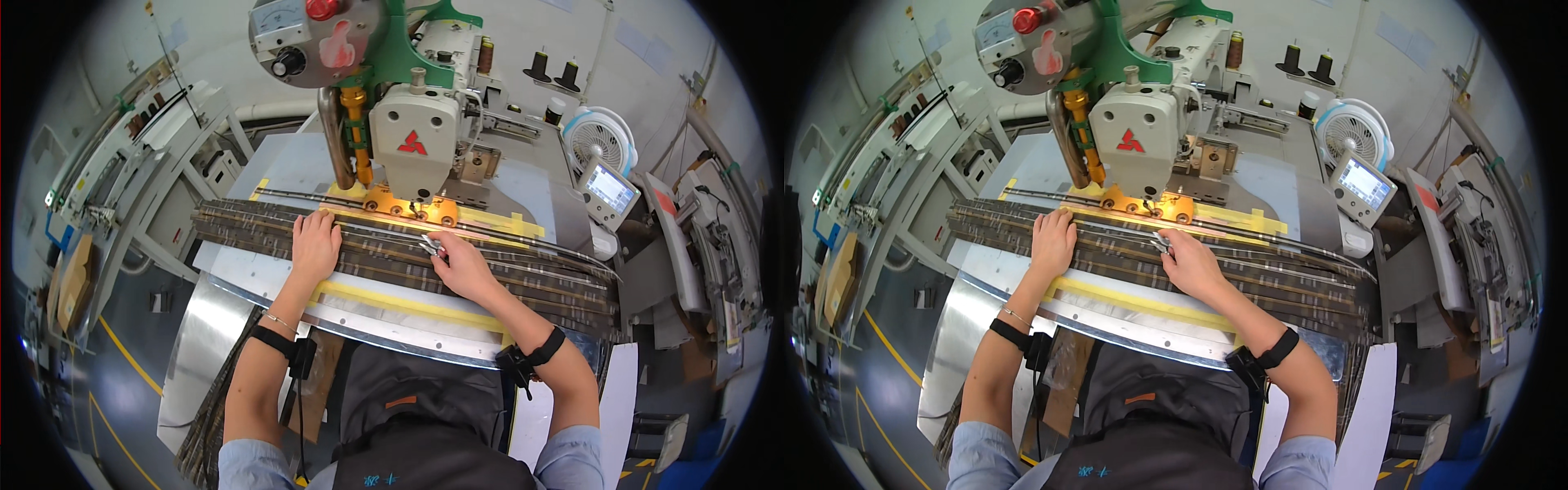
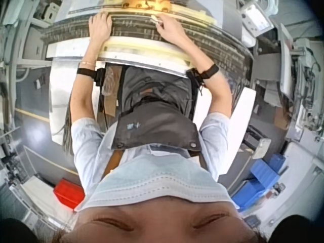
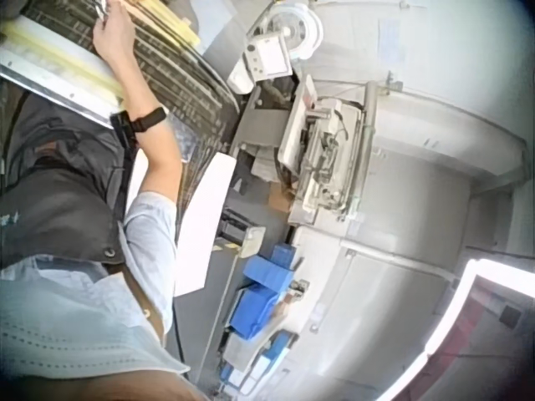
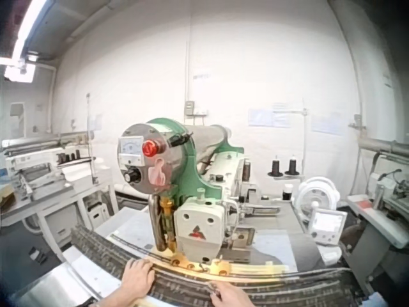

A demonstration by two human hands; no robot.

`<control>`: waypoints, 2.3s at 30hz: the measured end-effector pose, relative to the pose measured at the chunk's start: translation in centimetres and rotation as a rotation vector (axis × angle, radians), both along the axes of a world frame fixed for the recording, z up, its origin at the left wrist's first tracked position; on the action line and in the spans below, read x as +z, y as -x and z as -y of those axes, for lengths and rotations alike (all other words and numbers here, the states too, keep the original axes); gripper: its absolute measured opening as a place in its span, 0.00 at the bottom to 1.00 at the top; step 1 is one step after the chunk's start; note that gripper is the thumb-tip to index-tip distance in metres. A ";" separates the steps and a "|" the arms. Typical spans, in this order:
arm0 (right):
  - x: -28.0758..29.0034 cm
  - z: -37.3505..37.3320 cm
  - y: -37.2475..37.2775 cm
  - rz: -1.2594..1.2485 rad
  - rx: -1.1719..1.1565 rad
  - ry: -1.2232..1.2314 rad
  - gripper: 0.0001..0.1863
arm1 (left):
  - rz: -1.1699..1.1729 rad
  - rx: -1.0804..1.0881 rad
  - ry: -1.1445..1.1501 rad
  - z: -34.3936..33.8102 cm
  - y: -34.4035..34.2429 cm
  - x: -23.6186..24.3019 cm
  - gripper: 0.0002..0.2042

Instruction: Operating an industrial sewing machine to stitch together patterned leather or fabric strips.

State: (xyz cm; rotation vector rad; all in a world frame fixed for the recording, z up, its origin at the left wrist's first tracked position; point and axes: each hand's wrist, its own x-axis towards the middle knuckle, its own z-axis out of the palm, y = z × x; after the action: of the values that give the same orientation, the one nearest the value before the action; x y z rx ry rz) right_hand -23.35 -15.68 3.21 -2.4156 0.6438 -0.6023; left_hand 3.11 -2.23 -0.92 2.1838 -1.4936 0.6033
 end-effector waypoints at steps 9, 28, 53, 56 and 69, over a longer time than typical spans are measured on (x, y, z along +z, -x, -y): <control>0.6 0.0 -0.2 -0.089 -0.002 -0.031 0.19 | 0.014 0.001 -0.005 -0.1 -0.1 0.0 0.15; 1.6 1.0 -2.5 -0.146 -0.109 -0.065 0.14 | 0.009 -0.055 -0.145 -0.4 0.5 1.9 0.16; 4.5 6.4 2.1 -0.176 -0.390 0.000 0.13 | -0.076 -0.178 -0.091 -1.1 0.5 3.3 0.24; 2.7 7.7 4.8 -0.303 -0.307 0.426 0.11 | -0.082 -0.171 -0.112 -1.2 0.8 3.8 0.24; 12.1 3.2 4.1 -0.313 0.541 -0.404 0.09 | -1.907 -0.381 0.003 -1.9 8.5 7.3 0.13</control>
State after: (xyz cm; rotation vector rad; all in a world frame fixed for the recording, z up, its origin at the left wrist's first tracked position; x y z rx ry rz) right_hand -27.46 -18.92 15.32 -2.1693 0.1790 0.1234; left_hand -5.38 -0.29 6.38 1.2371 -0.5999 -1.2753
